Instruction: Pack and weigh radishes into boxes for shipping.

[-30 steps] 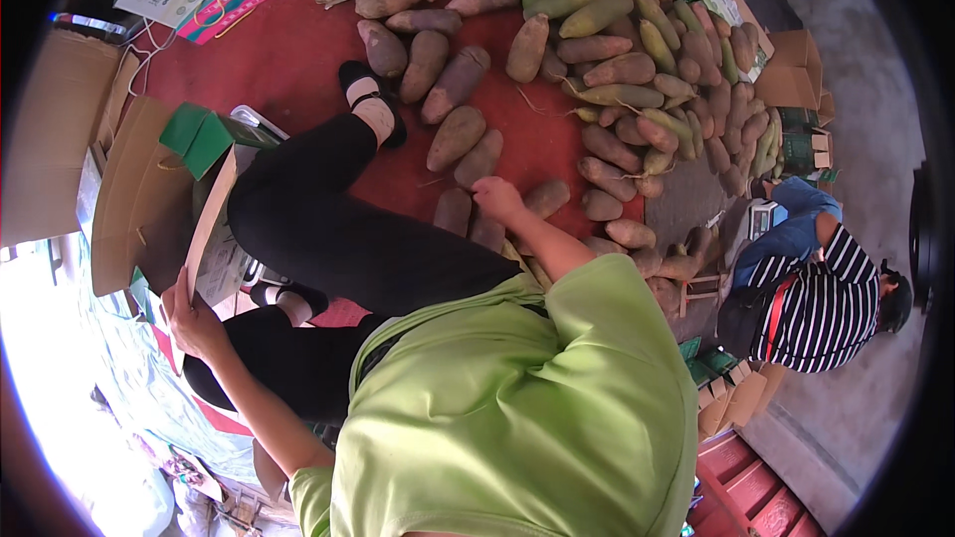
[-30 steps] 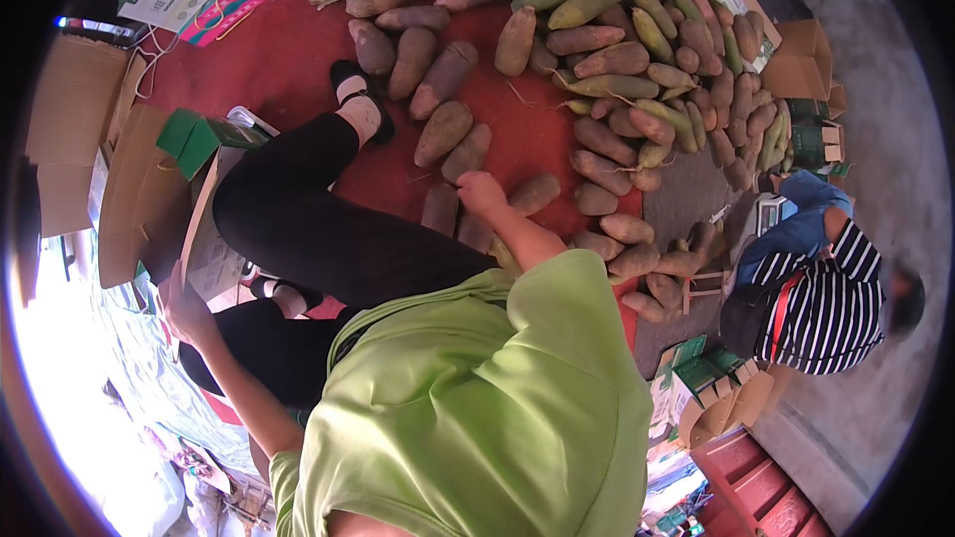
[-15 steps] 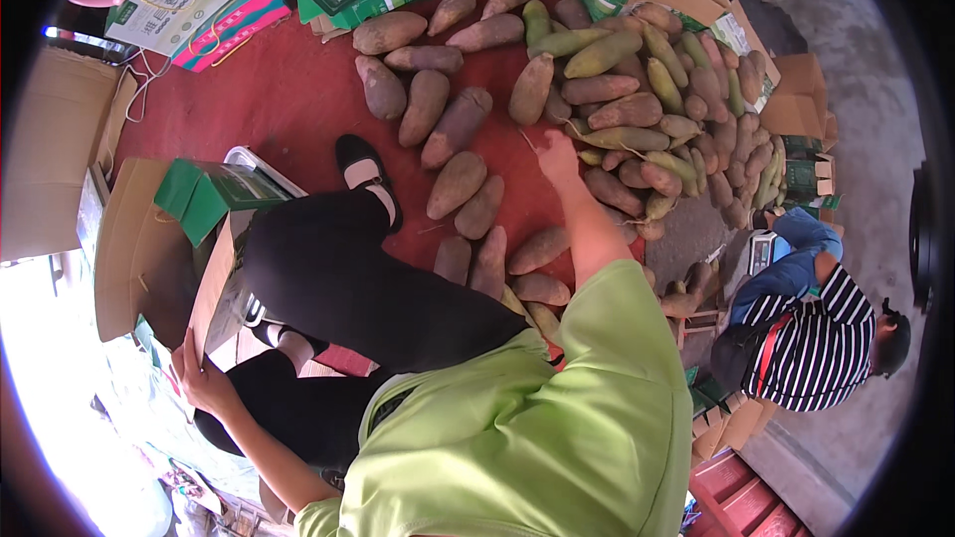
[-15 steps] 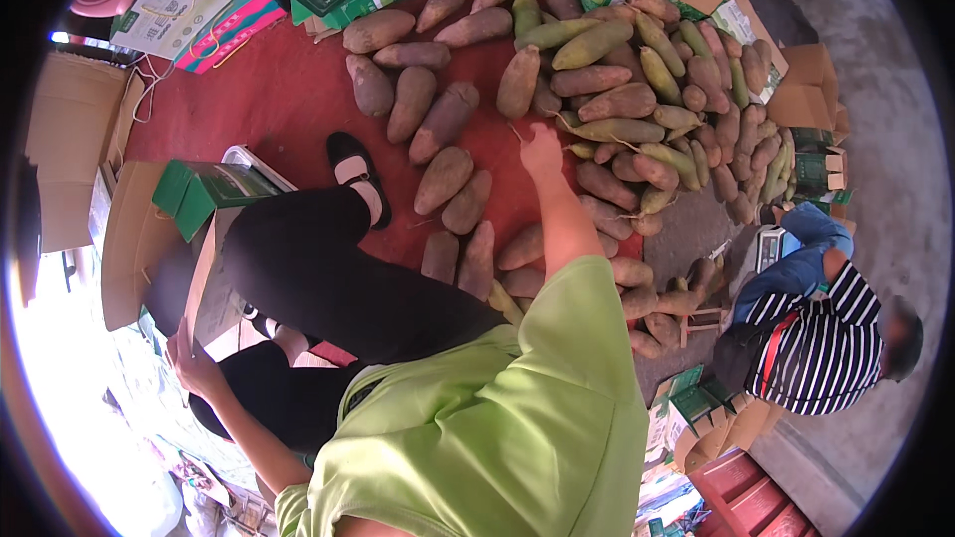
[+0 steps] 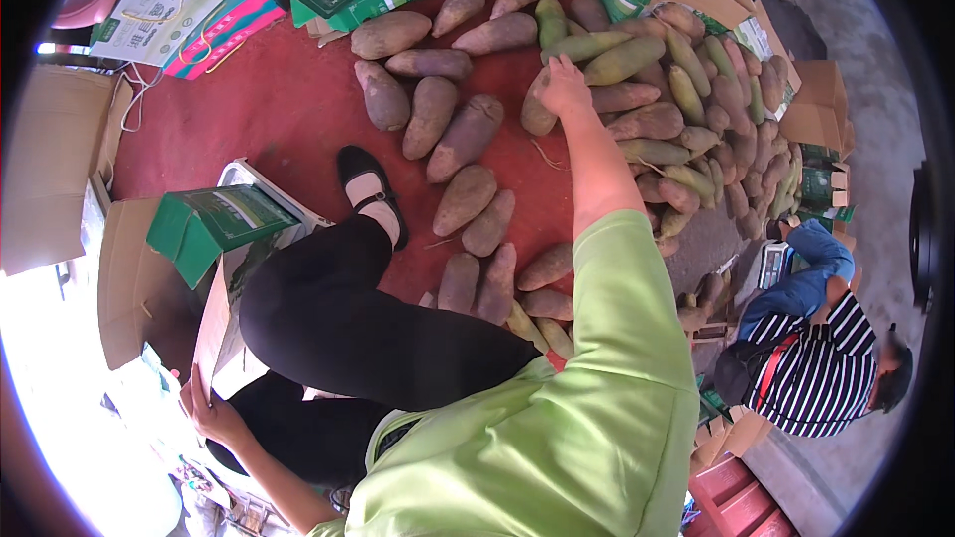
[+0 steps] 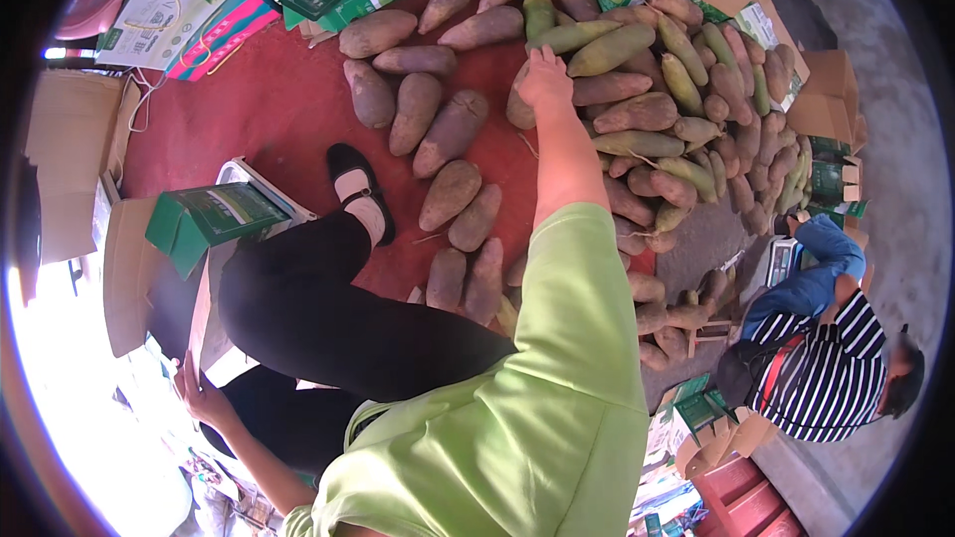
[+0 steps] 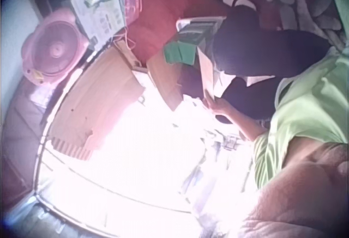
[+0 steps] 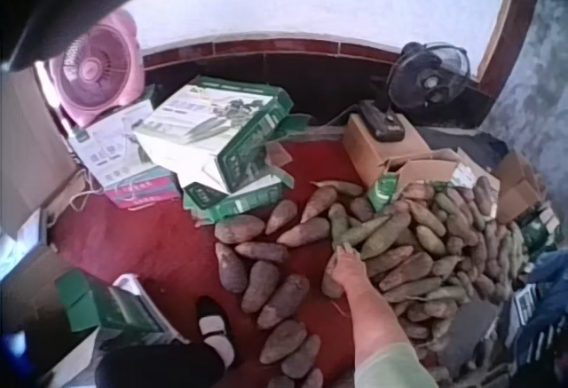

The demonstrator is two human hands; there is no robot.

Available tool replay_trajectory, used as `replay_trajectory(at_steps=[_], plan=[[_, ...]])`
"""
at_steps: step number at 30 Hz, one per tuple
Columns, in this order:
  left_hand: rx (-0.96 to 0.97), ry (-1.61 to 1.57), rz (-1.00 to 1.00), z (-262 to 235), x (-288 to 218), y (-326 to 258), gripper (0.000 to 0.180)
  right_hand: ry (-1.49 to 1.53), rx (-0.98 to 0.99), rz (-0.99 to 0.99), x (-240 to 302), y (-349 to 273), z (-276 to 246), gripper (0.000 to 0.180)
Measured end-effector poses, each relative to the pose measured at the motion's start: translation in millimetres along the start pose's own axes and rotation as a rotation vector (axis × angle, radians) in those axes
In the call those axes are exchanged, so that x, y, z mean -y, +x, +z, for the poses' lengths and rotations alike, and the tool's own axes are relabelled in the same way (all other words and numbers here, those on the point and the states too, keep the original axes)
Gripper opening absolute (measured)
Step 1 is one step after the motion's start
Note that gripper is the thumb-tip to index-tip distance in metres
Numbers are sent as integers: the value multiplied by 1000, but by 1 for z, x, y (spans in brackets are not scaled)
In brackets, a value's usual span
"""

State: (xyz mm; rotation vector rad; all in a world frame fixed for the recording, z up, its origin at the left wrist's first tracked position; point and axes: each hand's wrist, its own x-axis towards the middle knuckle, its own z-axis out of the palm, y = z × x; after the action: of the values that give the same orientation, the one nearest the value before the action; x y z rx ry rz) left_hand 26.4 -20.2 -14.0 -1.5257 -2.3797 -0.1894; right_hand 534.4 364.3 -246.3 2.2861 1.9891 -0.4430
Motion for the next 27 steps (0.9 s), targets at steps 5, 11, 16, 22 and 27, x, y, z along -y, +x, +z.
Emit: replay_trajectory(at_steps=[5,11,16,22,27], plan=[[9,-16,-18,3,7,-2,42,43,-121,18,-5,-15,1,44],[2,-24,46,7,17,-4,36,261,-196,6,-13,-69,21,42],[-43,-40,113,7,18,-5,33,333,-171,-28,-20,-103,33,54],[43,-26,-26,7,24,-8,36,344,-196,37,-21,-116,36,52],[29,-25,-1,7,21,-7,40,514,-381,99,-31,-174,67,50]])
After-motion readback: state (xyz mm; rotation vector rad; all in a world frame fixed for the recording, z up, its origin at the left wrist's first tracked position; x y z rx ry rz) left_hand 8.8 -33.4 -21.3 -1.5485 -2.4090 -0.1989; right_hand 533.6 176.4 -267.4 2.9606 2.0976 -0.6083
